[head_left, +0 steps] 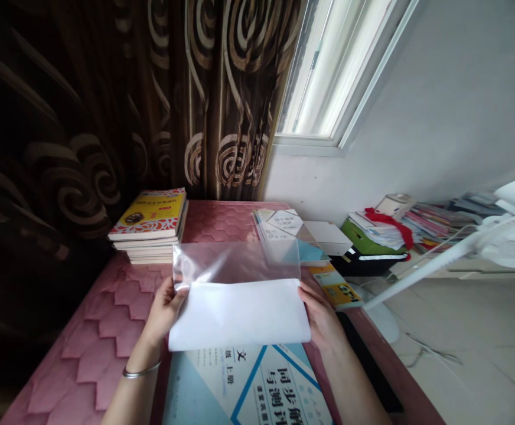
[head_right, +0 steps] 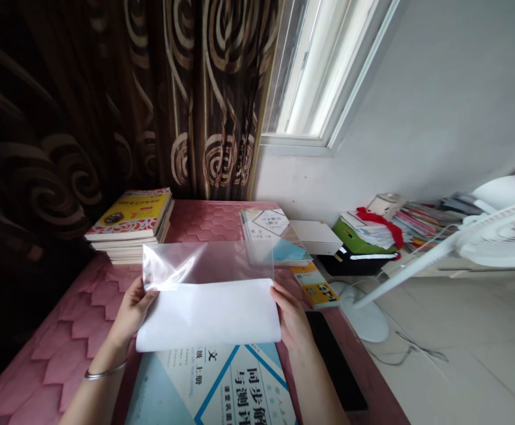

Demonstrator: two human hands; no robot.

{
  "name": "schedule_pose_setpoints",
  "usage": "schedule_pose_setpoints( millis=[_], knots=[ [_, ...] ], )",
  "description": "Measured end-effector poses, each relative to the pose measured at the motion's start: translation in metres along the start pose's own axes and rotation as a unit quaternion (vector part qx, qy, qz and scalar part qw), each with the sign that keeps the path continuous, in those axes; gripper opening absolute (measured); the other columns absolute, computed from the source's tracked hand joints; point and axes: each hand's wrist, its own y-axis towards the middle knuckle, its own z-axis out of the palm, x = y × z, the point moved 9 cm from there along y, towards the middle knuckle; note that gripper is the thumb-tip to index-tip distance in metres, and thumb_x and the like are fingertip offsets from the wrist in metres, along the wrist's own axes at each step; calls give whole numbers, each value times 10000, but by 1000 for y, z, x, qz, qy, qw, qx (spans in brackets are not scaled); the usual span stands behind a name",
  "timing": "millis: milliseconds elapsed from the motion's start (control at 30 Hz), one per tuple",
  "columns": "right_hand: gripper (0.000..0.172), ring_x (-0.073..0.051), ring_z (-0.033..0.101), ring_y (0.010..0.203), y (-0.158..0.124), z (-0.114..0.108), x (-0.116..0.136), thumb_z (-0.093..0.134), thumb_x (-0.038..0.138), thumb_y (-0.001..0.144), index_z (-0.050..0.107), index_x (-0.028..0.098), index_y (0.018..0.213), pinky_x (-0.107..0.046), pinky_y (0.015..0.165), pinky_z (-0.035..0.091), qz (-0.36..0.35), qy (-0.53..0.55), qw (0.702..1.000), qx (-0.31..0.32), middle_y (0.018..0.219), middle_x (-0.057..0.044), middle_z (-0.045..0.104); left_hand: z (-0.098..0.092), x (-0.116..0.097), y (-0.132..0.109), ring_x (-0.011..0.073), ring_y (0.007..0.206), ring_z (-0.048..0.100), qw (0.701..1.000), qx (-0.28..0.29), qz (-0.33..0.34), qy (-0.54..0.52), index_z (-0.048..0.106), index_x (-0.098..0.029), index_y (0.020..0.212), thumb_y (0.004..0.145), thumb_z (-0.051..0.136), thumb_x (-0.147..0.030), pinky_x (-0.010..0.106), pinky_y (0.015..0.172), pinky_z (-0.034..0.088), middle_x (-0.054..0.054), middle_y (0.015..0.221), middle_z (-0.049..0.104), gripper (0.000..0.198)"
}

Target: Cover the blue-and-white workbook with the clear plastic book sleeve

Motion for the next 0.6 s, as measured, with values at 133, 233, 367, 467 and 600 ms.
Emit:
schedule_pose_setpoints(
  millis=[133, 233, 367, 467, 600],
  knots=[
    [358, -277, 696, 826, 0, 0, 0, 840, 416, 550, 724, 241, 839, -374, 651, 557, -11, -4, 1000, 4, 817, -18, 753, 1, 2, -1, 89, 544, 503, 1000, 8, -14, -2, 528, -198, 895, 676, 732, -456, 184, 537, 399, -45, 664, 575, 395],
    [383, -274, 694, 801, 1, 1, 0, 851, 408, 526, 722, 241, 846, -367, 636, 553, -13, -12, 1000, 9, 799, -17, 749, 0, 3, -1, 96, 571, 518, 1000, 14, -11, 0, 528, -198, 904, 685, 728, -475, 191, 553, 410, -39, 688, 575, 406],
    [389, -254, 685, 750, 0, 2, 1, 855, 414, 508, 738, 230, 830, -339, 605, 540, -10, -24, 1000, 9, 799, -26, 747, 1, -1, -1, 101, 611, 528, 1000, 15, 2, 7, 549, -188, 885, 699, 726, -485, 195, 570, 419, -23, 728, 587, 392],
    [349, -228, 672, 708, -1, -3, 6, 856, 409, 503, 742, 215, 770, -310, 585, 525, -24, -33, 999, -23, 791, -27, 744, 3, -3, -2, 95, 597, 512, 1000, 21, 6, 9, 550, -187, 862, 708, 723, -494, 187, 553, 406, -28, 713, 578, 385],
    [345, -218, 657, 675, -2, -6, 11, 859, 420, 471, 746, 202, 713, -299, 563, 512, -42, -55, 995, -68, 750, -29, 734, 3, -5, -3, 86, 581, 492, 1000, 25, 11, 11, 552, -180, 849, 709, 728, -496, 179, 540, 393, -29, 704, 568, 388]
  ],
)
